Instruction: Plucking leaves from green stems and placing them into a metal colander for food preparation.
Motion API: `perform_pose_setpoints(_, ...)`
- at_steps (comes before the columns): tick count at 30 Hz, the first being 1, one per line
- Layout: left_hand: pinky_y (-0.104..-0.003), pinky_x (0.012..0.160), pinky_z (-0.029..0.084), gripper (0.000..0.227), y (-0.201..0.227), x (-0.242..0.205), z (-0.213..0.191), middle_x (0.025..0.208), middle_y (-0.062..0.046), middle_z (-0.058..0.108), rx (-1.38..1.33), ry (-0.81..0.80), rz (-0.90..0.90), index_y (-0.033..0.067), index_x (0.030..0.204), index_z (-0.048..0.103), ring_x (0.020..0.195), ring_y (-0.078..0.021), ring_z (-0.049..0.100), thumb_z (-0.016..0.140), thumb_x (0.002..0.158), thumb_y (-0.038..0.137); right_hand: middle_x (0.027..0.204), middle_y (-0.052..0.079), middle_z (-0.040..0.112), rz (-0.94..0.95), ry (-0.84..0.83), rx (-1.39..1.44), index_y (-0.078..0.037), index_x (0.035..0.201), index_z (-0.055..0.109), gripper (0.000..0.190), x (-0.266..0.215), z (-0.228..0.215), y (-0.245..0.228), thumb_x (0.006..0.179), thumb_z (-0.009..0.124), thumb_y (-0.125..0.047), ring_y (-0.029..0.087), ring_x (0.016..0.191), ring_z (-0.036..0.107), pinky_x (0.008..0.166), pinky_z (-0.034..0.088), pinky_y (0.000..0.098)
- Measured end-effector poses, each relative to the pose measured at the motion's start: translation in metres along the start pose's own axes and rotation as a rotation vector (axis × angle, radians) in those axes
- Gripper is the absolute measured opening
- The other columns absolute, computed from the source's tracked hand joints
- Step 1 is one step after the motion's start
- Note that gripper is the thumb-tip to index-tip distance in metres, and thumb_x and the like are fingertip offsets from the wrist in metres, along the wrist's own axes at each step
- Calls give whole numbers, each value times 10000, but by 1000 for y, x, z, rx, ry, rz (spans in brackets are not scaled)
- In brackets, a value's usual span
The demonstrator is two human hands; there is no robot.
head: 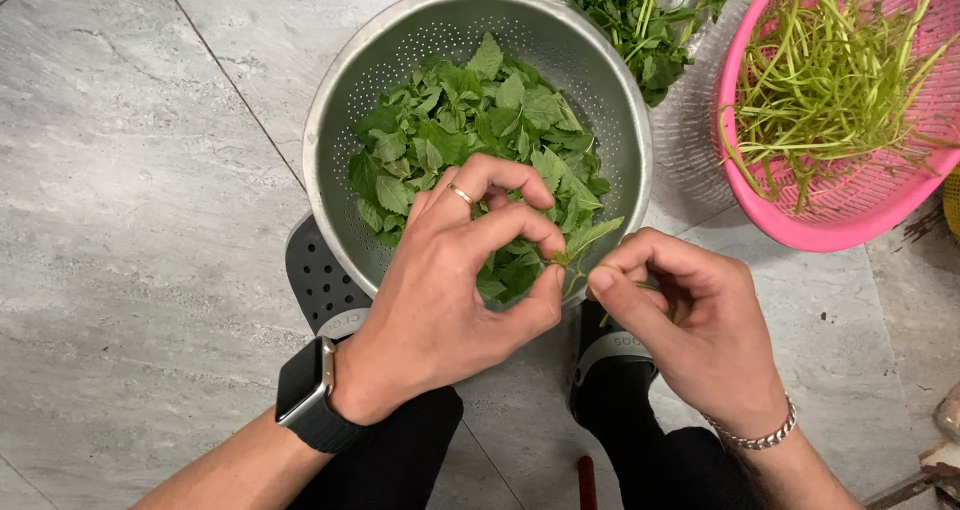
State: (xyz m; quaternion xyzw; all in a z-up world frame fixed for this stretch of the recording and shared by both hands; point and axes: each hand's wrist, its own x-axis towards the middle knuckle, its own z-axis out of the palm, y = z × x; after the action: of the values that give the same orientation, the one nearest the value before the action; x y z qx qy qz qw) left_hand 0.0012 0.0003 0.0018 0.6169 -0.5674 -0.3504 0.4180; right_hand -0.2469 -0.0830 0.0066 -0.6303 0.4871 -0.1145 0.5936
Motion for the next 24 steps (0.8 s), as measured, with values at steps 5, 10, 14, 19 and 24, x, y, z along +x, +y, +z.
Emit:
perform_pose_setpoints(5, -437, 1137, 491, 202, -2, -1, 1, 1420, -34, 712, 7, -10, -6, 141, 1035, 825, 1162, -207, 668, 969, 894, 126, 842, -65, 708, -10, 4, 20, -46, 985, 858, 113, -1, 1, -2, 1076, 883, 16, 20, 676, 424, 593, 321, 207)
perform_pose_setpoints(10, -442, 1150, 484, 191, -2, -1, 2, 1421, -26, 702, 11, -16, -4, 147, 1009, 818, 1174, -207, 661, 966, 890, 131, 846, -65, 711, -24, 11, 23, -36, 1009, 868, 86, -2, 3, 1, 1069, 892, 20, 18, 676, 423, 591, 323, 203)
perform_pose_setpoints(14, -428, 1116, 468, 178, -2, 0, 2, 1406, -18, 694, 51, -17, 12, 148, 1021, 813, 1170, -209, 663, 946, 903, 123, 761, -81, 638, -42, 4, -36, -48, 985, 857, 101, -1, 3, 1, 1055, 906, 8, 29, 653, 403, 577, 302, 221)
perform_pose_setpoints(19, -427, 1120, 460, 165, -10, 0, 8, 1371, -14, 701, 94, 23, 30, 144, 1049, 793, 1186, -207, 663, 907, 935, 110, 724, -77, 656, -85, 14, -105, -68, 978, 864, 99, 2, 0, -1, 1030, 927, -12, 35, 627, 429, 570, 307, 223)
perform_pose_setpoints(24, -521, 1198, 526, 138, -24, -4, 5, 1525, -103, 689, 167, 30, -80, 87, 1148, 856, 1303, -269, 673, 872, 1047, 179, 797, -49, 707, -85, 91, -81, -44, 1096, 901, 100, 9, -23, 5, 1050, 908, 44, 25, 648, 458, 579, 343, 197)
